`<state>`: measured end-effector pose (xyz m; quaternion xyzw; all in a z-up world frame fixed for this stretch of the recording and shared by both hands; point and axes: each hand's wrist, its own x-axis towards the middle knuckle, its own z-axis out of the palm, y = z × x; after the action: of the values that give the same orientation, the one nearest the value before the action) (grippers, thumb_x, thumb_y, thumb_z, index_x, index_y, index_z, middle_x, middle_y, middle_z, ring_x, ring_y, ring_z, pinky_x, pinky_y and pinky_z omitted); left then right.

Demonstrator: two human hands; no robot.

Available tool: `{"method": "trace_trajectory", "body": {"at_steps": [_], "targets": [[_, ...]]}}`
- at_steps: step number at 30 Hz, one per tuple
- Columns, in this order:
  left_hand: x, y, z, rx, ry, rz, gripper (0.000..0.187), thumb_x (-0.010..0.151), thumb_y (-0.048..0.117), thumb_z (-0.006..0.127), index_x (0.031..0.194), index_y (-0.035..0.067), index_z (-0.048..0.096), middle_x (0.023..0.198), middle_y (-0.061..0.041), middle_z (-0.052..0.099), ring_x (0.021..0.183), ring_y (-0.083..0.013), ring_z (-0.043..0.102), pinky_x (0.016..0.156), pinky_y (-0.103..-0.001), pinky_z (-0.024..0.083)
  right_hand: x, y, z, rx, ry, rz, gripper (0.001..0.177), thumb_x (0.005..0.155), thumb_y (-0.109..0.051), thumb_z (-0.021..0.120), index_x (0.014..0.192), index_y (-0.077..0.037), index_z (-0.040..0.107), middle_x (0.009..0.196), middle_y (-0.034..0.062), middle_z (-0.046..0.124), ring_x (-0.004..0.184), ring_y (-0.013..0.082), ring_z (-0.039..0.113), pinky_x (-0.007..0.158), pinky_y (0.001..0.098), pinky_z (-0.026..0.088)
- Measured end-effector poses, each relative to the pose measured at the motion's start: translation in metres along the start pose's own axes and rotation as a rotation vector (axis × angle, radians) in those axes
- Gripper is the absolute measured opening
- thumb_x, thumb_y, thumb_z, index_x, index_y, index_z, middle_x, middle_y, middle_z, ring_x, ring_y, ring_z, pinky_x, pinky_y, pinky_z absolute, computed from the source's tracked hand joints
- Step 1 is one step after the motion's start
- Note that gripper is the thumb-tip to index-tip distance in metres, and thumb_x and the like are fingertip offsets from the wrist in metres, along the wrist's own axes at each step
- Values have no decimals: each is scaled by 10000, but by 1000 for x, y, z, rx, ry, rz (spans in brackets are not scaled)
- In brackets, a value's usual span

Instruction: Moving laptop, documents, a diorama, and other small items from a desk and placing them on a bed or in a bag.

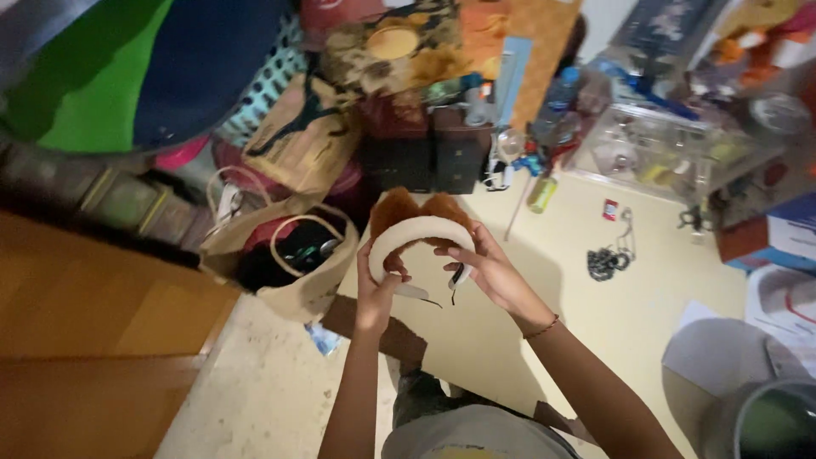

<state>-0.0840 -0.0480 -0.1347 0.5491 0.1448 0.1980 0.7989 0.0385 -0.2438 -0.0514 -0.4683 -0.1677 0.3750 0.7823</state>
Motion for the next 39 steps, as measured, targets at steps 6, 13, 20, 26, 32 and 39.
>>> {"method": "trace_trajectory", "body": {"at_steps": [6, 13, 20, 26, 32, 39], "targets": [[-13, 47, -36, 0, 74, 179, 676, 936, -82, 541, 1534, 108, 289, 1205, -81, 613, 982, -169, 632, 820, -358, 564, 29, 20, 40, 29, -58, 20, 506, 988, -47, 577, 1456, -41, 384, 1325, 137, 595, 1168, 269, 655, 915, 419, 569], [-3, 114, -126, 187, 211, 361, 582, 982, -85, 495, 1530, 67, 372, 1185, -99, 634, 1010, -175, 648, 854, -333, 558, 100, 32, 116, -174, -248, -116, 580, 991, -56, 662, 1510, -48, 404, 1417, 90, 536, 1199, 187, 606, 1007, 363, 538], [42, 202, -183, 433, 291, 710, 555, 1073, -94, 509, 1571, 52, 311, 1439, -109, 529, 1260, -200, 577, 1118, -345, 460, 213, 26, 202, -177, -565, -494, 632, 992, 87, 661, 1528, -90, 376, 1497, 54, 507, 1394, 168, 516, 1176, 347, 467], [64, 160, -227, 664, 451, 478, 525, 1056, -42, 531, 1549, 61, 382, 1266, -129, 614, 1144, -188, 613, 1038, -329, 509, 290, 73, 183, -366, -642, -394, 616, 976, 91, 677, 1505, -85, 415, 1453, 81, 541, 1351, 213, 531, 1145, 383, 478], [33, 105, -249, 908, 260, 277, 553, 908, 82, 689, 1424, 42, 497, 1044, -192, 732, 947, -338, 717, 841, -435, 568, 264, 82, 153, -1136, -507, 148, 506, 925, -202, 768, 1356, -21, 574, 1260, 141, 704, 1172, 237, 640, 1029, 370, 509], [27, 130, -227, 1169, 263, 61, 388, 812, 221, 787, 1112, -6, 693, 939, -255, 738, 899, -419, 719, 797, -483, 551, 282, 117, 116, -1176, -612, 130, 692, 801, -129, 783, 1438, -47, 526, 1341, 121, 671, 1184, 206, 637, 1011, 346, 514]]}}
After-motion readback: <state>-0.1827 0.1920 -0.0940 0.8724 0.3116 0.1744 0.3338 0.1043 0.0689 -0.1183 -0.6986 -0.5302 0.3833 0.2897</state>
